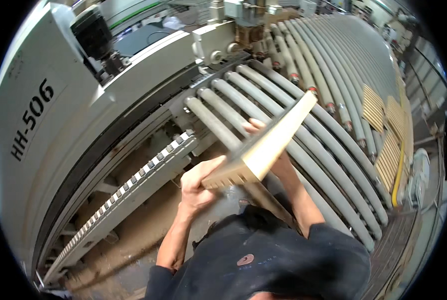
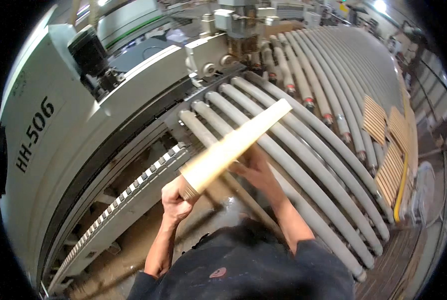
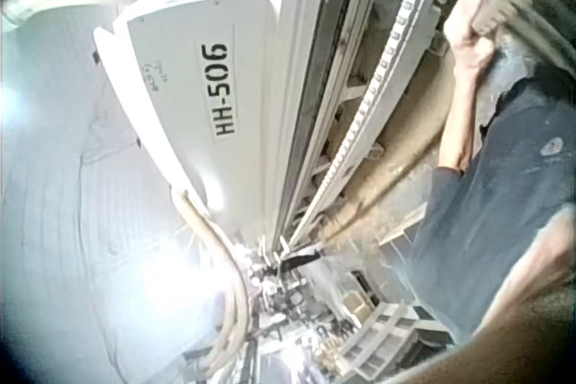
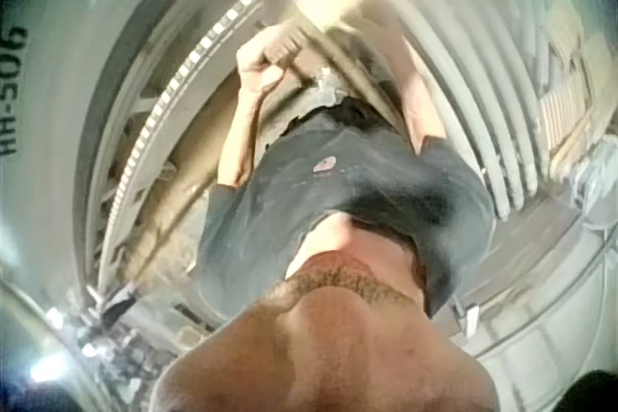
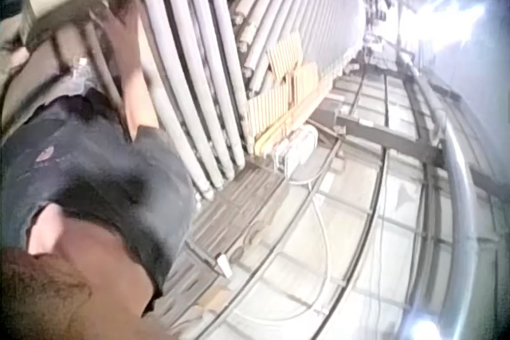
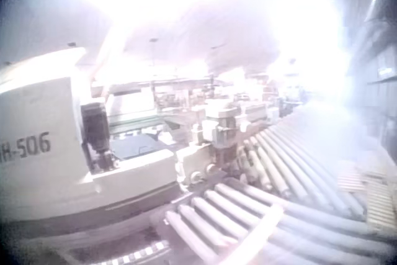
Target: The person picks up rectangular wood panels from a roller conveyor and stacks them onto a central wooden platform.
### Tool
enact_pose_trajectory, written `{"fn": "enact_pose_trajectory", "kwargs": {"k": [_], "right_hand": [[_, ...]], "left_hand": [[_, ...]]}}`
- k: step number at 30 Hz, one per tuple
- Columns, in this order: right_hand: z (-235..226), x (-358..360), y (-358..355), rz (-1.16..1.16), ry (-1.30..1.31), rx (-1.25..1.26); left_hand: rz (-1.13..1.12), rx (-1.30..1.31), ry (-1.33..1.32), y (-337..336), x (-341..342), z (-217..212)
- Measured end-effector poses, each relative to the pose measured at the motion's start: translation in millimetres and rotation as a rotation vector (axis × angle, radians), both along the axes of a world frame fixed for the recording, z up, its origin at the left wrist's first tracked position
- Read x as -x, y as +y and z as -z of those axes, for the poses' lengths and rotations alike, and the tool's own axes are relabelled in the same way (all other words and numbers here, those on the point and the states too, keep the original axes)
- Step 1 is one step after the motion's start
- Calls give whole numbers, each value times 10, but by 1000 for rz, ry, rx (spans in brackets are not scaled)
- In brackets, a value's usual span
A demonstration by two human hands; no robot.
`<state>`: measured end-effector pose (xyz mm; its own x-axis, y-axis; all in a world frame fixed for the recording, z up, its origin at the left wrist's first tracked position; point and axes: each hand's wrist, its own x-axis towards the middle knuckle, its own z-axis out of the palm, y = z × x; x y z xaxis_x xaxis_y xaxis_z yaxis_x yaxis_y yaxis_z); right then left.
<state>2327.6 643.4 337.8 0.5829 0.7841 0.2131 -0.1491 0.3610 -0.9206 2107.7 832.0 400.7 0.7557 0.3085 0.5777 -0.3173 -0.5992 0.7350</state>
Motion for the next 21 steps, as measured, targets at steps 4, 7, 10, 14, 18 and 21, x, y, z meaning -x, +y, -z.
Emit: {"fn": "enact_pose_trajectory", "kwargs": {"k": [4,7,10,14,18,21], "right_hand": [[7,282,537,-253,149,-339],[-40,452,516,-367,359,-344],[-5,631,470,-341,361,-276],[13,731,107,-144,-49,46],[65,1091,-152,242,-40,49],[150,1100,-261,392,145,109]], "left_hand": [[-92,-253,-132,73,409,159],[-106,-265,-144,28,592,291],[-127,-279,-163,9,768,381],[-92,35,56,-90,1055,290],[-6,596,208,-218,901,300],[-61,760,287,-236,588,447]]}}
